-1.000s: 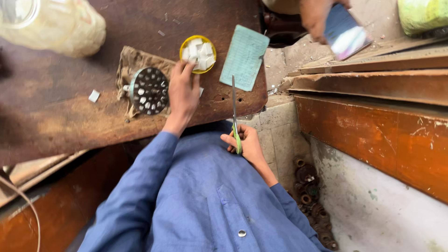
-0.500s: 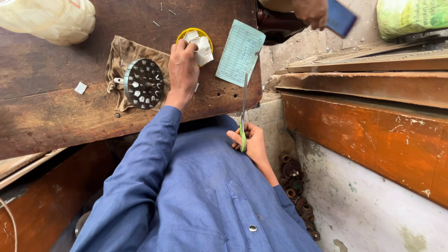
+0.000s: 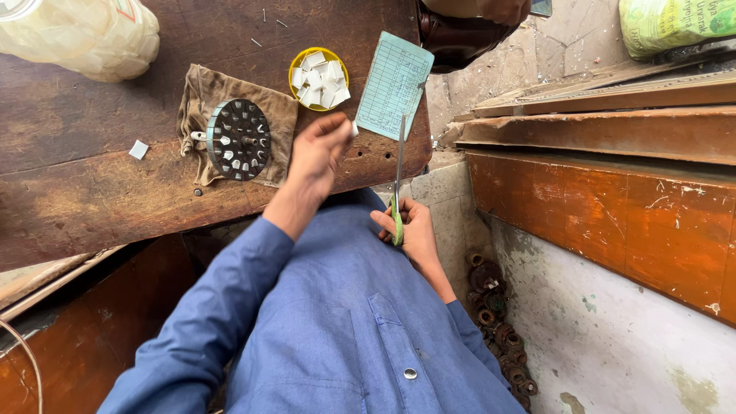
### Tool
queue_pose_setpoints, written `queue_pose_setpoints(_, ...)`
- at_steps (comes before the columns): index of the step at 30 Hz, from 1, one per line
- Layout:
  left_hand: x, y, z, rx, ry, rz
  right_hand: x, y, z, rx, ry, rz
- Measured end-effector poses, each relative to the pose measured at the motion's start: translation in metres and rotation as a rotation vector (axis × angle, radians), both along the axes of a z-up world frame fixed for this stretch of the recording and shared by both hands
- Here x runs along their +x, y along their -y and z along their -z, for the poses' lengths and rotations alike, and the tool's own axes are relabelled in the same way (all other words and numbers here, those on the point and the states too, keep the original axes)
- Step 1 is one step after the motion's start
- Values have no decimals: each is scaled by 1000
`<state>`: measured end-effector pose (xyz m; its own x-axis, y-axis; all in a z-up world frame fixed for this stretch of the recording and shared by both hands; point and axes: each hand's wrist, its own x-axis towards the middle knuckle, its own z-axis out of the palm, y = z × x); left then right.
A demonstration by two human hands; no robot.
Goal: The person uses shears to cut small white rectangular pieces from a container and inserts them into slots on a circular metal component. The person repeatedly picks, cuts, and places the pieces into the component while another person stands nearby using a phone.
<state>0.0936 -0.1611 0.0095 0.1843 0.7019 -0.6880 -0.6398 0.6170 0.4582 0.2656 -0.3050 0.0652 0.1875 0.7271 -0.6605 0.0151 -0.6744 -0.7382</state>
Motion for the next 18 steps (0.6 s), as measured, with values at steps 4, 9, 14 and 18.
queue_pose_setpoints(4, -1, 23, 2, -44, 148, 133, -4, -3, 3, 12, -47, 6)
queue_pose_setpoints(9, -11, 33, -4, -70, 149, 156, -13, -3, 2, 29, -71, -38)
queue_pose_setpoints(14, -14, 39, -13, -24, 143, 105, -19, -4, 1, 3, -187, -108)
queue_pose_setpoints(18, -20, 41, -14, 109, 1, 125, -26, -10, 3, 81, -291, -136)
